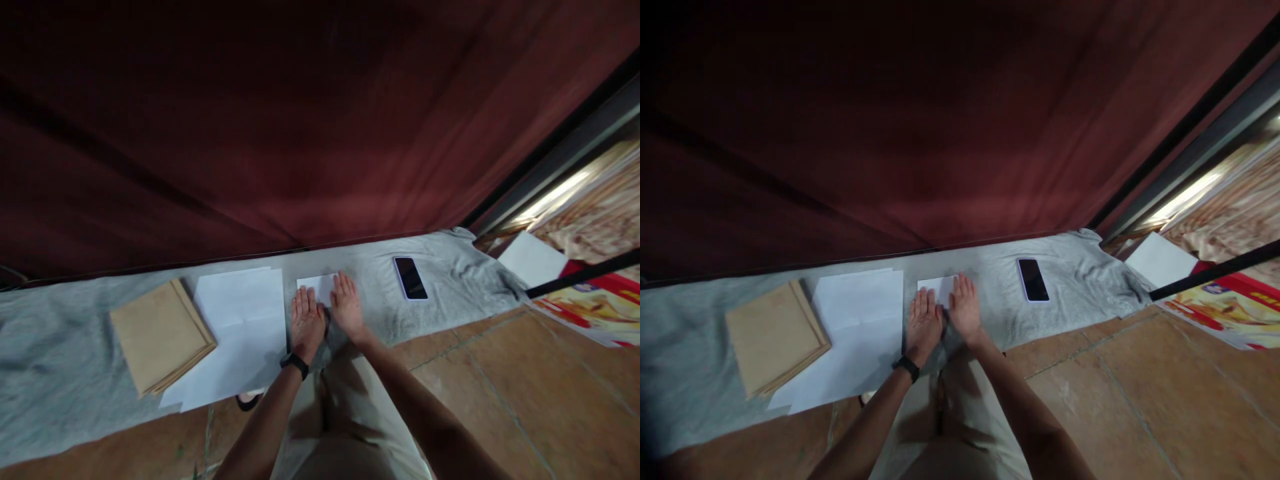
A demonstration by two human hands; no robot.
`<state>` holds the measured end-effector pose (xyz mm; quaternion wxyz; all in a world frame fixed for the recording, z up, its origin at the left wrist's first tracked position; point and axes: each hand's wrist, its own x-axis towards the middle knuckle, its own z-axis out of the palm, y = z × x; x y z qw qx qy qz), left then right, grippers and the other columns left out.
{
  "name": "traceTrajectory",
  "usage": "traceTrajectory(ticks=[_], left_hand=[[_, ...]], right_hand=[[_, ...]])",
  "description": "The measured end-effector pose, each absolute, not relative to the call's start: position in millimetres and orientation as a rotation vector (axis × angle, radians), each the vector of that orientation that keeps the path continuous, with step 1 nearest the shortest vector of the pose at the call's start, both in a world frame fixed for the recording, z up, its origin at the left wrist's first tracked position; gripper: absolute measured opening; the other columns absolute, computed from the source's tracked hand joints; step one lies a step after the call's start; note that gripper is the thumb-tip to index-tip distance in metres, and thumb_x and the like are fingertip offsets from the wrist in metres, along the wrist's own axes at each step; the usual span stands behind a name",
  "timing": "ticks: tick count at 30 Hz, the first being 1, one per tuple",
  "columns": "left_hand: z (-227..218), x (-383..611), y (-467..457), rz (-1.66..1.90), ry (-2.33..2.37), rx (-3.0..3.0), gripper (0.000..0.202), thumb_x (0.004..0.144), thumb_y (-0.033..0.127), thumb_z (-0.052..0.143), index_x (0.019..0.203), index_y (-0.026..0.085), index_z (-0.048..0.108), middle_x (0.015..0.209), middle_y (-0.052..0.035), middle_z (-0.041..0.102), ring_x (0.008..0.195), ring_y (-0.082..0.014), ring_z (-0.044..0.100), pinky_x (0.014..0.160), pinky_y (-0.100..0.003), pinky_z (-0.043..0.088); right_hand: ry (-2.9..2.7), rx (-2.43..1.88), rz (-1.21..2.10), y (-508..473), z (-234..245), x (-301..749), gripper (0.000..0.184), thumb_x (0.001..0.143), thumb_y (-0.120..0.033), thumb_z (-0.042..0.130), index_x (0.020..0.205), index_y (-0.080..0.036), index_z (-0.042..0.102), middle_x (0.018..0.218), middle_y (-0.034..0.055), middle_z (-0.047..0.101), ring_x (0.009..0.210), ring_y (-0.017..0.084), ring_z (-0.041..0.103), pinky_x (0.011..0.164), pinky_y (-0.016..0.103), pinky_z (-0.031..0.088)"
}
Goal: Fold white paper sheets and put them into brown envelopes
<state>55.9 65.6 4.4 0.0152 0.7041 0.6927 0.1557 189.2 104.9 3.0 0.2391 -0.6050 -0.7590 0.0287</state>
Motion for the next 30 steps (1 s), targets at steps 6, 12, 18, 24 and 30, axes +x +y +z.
traceTrajectory(ticks=[6, 12, 18, 24, 30], left_hand=[[-2, 50, 64, 0.449, 2.051, 2.276, 0.065, 0.092, 0.018, 0.042, 0.155, 0.002, 0.033, 0.163, -0.0224, 0.030, 0.155, -0.0302, 0.020, 0.126, -0.051, 0.021], [2, 55, 66, 0.507, 2.145, 2.223, 0.061, 0.097, 0.020, 0.032, 0.154, 0.000, 0.033, 0.162, -0.0227, 0.031, 0.154, -0.0289, 0.023, 0.125, -0.051, 0.024], [5, 57, 64, 0.538, 2.204, 2.188, 0.061, 0.097, 0.021, 0.031, 0.154, 0.001, 0.034, 0.161, -0.0213, 0.035, 0.154, -0.0276, 0.026, 0.125, -0.050, 0.024], [15, 94, 89, 0.557, 2.069, 2.196, 0.057, 0.101, 0.024, 0.028, 0.154, 0.006, 0.038, 0.159, -0.0153, 0.041, 0.153, -0.0260, 0.027, 0.127, -0.049, 0.022], [15, 101, 117, 0.491, 2.048, 2.143, 0.060, 0.104, 0.040, 0.026, 0.152, 0.008, 0.041, 0.160, -0.0140, 0.041, 0.152, -0.0250, 0.031, 0.126, -0.045, 0.025]], right_hand=[[-2.378, -1.406, 0.255, 116, 3, 144, 0.049, 0.103, -0.031, 0.045, 0.152, -0.024, 0.046, 0.151, 0.0074, 0.054, 0.142, 0.021, 0.047, 0.121, 0.044, 0.033], [-2.434, -1.528, 0.079, 125, 4, 183, 0.047, 0.106, -0.032, 0.042, 0.151, -0.019, 0.047, 0.159, 0.0116, 0.043, 0.147, 0.023, 0.040, 0.122, 0.045, 0.028], [-2.319, -1.604, -0.019, 123, -2, 203, 0.049, 0.106, -0.033, 0.039, 0.151, -0.016, 0.045, 0.158, 0.0128, 0.044, 0.146, 0.025, 0.041, 0.121, 0.047, 0.029], [-2.379, -1.586, -0.067, 121, -10, 209, 0.054, 0.101, -0.024, 0.040, 0.155, -0.014, 0.040, 0.160, 0.0137, 0.041, 0.148, 0.026, 0.037, 0.121, 0.048, 0.027], [-2.405, -1.560, -0.140, 121, -14, 212, 0.058, 0.097, -0.015, 0.040, 0.154, -0.013, 0.041, 0.161, 0.0139, 0.039, 0.147, 0.028, 0.038, 0.121, 0.047, 0.028]])
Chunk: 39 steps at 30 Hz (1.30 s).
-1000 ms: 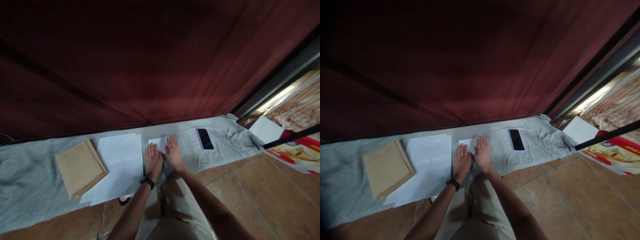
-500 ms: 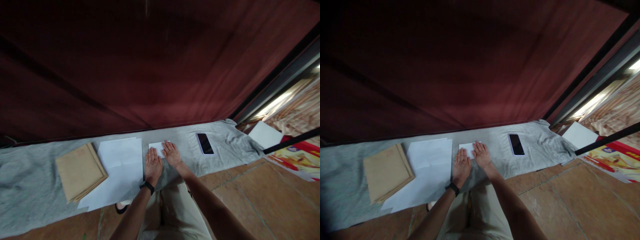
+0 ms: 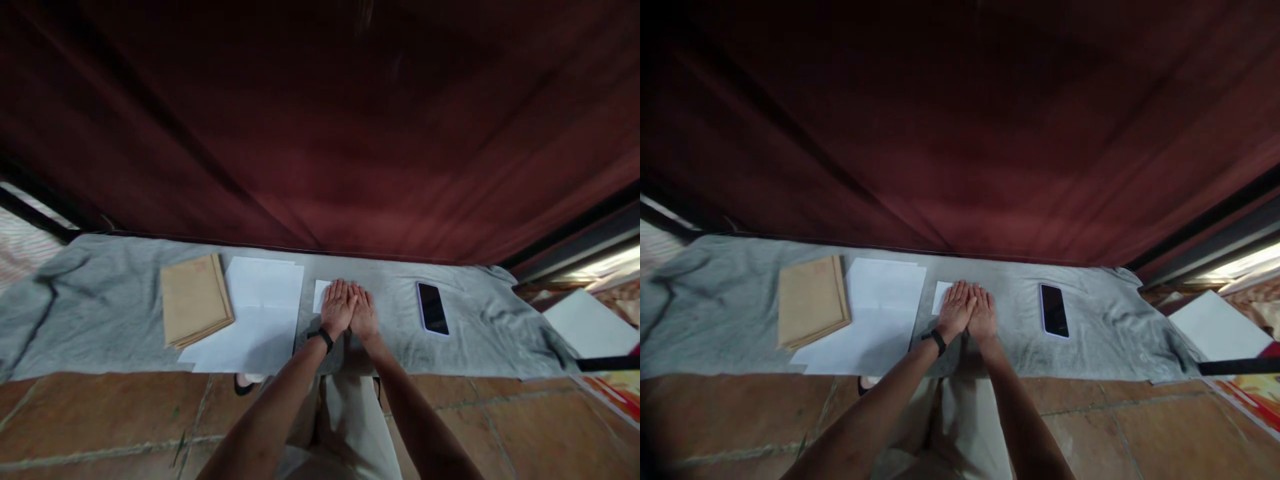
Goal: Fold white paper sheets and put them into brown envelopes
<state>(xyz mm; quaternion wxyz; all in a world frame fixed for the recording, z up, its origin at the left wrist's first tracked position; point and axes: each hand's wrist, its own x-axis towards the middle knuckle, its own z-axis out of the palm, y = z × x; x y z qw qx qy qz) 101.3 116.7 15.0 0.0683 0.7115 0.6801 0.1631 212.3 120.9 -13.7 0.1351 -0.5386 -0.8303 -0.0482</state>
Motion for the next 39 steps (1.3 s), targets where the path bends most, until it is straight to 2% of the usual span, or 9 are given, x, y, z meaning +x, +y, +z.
traceTrajectory(ticks=[5, 9, 15, 21, 24, 27, 32, 39], left_hand=[[3, 73, 106, 0.511, 2.098, 2.182, 0.064, 0.103, 0.044, 0.028, 0.155, 0.007, 0.036, 0.162, -0.0149, 0.036, 0.154, -0.0250, 0.026, 0.126, -0.045, 0.021], [2, 61, 97, 0.467, 2.194, 2.111, 0.064, 0.103, 0.041, 0.030, 0.156, 0.007, 0.034, 0.163, -0.0146, 0.033, 0.155, -0.0256, 0.023, 0.127, -0.045, 0.020], [4, 55, 89, 0.480, 2.224, 2.099, 0.061, 0.103, 0.035, 0.029, 0.157, 0.006, 0.032, 0.164, -0.0147, 0.032, 0.155, -0.0249, 0.021, 0.126, -0.046, 0.022], [5, 54, 88, 0.459, 2.219, 2.118, 0.061, 0.102, 0.033, 0.029, 0.156, 0.004, 0.033, 0.164, -0.0167, 0.032, 0.155, -0.0263, 0.021, 0.127, -0.047, 0.021], [4, 53, 89, 0.436, 2.211, 2.127, 0.060, 0.102, 0.030, 0.027, 0.156, 0.003, 0.034, 0.164, -0.0171, 0.030, 0.156, -0.0269, 0.020, 0.127, -0.046, 0.020], [4, 52, 89, 0.427, 2.184, 2.135, 0.059, 0.101, 0.026, 0.027, 0.157, 0.005, 0.032, 0.165, -0.0160, 0.029, 0.156, -0.0255, 0.019, 0.126, -0.047, 0.021], [5, 53, 88, 0.453, 2.197, 2.136, 0.061, 0.101, 0.030, 0.029, 0.157, 0.005, 0.032, 0.165, -0.0158, 0.030, 0.156, -0.0256, 0.020, 0.126, -0.047, 0.022], [9, 54, 89, 0.456, 2.189, 2.115, 0.060, 0.102, 0.032, 0.029, 0.156, 0.006, 0.034, 0.164, -0.0151, 0.032, 0.155, -0.0254, 0.020, 0.127, -0.046, 0.020]], right_hand=[[-2.339, -1.552, -0.101, 122, -15, 207, 0.052, 0.103, -0.024, 0.034, 0.153, -0.011, 0.043, 0.157, 0.0159, 0.044, 0.145, 0.029, 0.040, 0.119, 0.050, 0.028], [-2.306, -1.574, -0.065, 122, -15, 205, 0.052, 0.105, -0.031, 0.032, 0.153, -0.012, 0.043, 0.157, 0.0155, 0.044, 0.145, 0.029, 0.040, 0.118, 0.052, 0.028], [-2.259, -1.634, -0.023, 124, -10, 221, 0.052, 0.105, -0.027, 0.030, 0.154, -0.012, 0.042, 0.158, 0.0141, 0.043, 0.146, 0.028, 0.039, 0.119, 0.050, 0.028], [-2.142, -1.655, 0.017, 113, -3, 221, 0.052, 0.104, -0.022, 0.030, 0.152, -0.005, 0.042, 0.156, 0.0194, 0.045, 0.146, 0.027, 0.040, 0.119, 0.050, 0.032], [-2.230, -1.508, 0.093, 97, 1, 199, 0.050, 0.105, -0.025, 0.031, 0.149, -0.007, 0.047, 0.157, 0.0156, 0.045, 0.147, 0.024, 0.040, 0.120, 0.046, 0.034], [-2.382, -1.367, 0.149, 82, 3, 185, 0.047, 0.107, -0.026, 0.031, 0.146, -0.013, 0.052, 0.154, 0.0114, 0.049, 0.147, 0.021, 0.041, 0.123, 0.044, 0.030], [-2.413, -1.435, 0.089, 73, 1, 203, 0.050, 0.106, -0.034, 0.038, 0.152, -0.014, 0.045, 0.156, 0.0130, 0.046, 0.147, 0.023, 0.040, 0.123, 0.045, 0.029], [-2.366, -1.494, 0.025, 71, -4, 234, 0.055, 0.106, -0.037, 0.037, 0.154, -0.010, 0.039, 0.159, 0.0135, 0.042, 0.147, 0.027, 0.040, 0.121, 0.046, 0.030]])
